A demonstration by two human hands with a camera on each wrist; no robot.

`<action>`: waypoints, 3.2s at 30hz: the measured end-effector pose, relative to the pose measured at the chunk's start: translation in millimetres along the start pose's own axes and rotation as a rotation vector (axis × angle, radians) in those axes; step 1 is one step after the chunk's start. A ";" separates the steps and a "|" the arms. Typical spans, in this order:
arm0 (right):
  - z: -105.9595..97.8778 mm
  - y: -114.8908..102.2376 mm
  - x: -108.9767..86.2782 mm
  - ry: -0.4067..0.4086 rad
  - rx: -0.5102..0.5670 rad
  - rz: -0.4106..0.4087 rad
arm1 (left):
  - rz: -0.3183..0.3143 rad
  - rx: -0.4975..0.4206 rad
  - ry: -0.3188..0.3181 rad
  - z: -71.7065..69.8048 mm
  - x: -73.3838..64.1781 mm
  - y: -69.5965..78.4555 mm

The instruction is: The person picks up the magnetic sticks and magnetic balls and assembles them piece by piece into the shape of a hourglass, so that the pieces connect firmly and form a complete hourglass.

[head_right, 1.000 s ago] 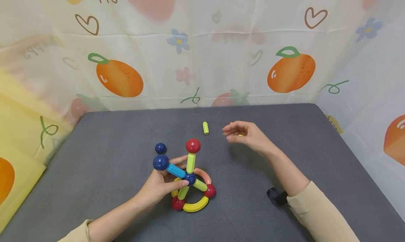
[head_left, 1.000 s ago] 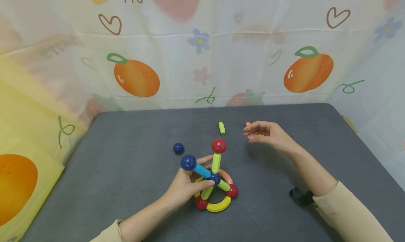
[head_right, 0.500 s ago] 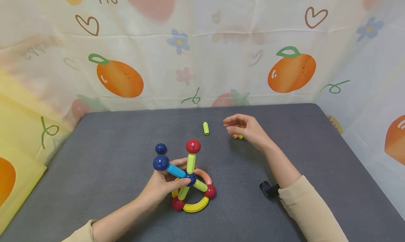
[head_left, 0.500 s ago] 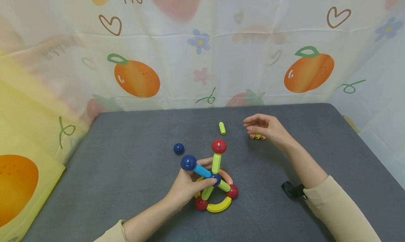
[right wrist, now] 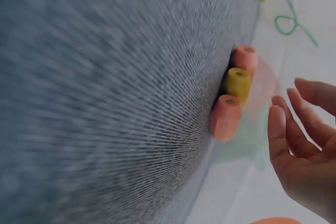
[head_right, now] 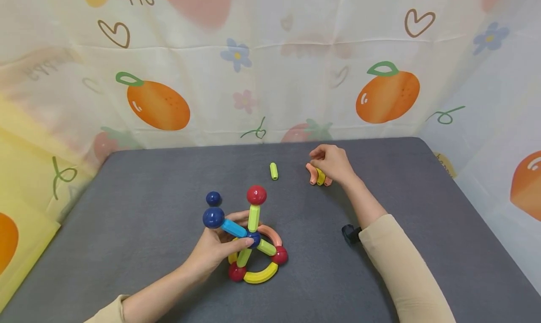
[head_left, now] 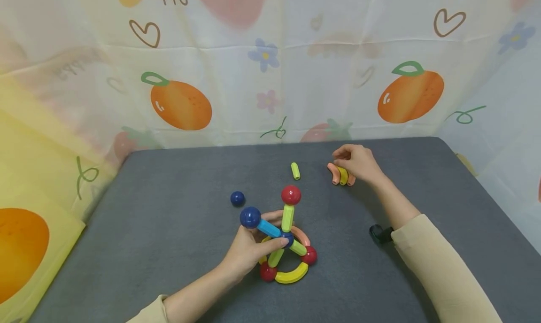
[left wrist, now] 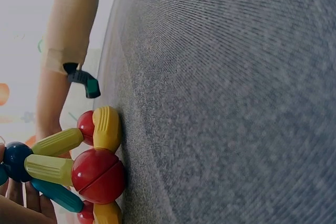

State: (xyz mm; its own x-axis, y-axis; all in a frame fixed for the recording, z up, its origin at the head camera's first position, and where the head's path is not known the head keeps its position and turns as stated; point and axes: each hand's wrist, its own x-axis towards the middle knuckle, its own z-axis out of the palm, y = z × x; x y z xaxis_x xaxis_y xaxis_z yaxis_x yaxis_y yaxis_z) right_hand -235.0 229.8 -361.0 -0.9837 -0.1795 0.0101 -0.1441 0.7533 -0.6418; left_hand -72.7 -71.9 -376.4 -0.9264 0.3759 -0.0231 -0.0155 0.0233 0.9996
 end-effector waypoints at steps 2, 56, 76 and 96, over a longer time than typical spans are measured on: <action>0.9 1.7 6.5 -0.027 -0.010 0.001 | -0.008 -0.020 0.000 0.8 -0.5 0.5; -0.6 -43.5 18.6 -0.110 0.333 -0.210 | 0.004 0.046 0.034 3.9 -2.7 0.0; 21.0 -112.8 4.6 -0.608 0.552 -0.284 | 0.042 0.098 0.038 2.1 -2.8 -0.8; 35.0 -149.9 -15.3 -0.761 0.583 -0.382 | 0.036 0.056 0.037 1.1 -3.7 -0.3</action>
State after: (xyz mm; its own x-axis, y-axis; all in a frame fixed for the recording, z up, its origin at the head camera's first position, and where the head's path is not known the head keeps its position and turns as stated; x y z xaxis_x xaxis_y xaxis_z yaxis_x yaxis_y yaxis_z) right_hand -194.6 97.5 -291.8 -0.5254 -0.8483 -0.0662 -0.1592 0.1744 -0.9717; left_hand -68.9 -72.3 -376.7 -0.9393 0.3428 0.0149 0.0387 0.0626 0.9973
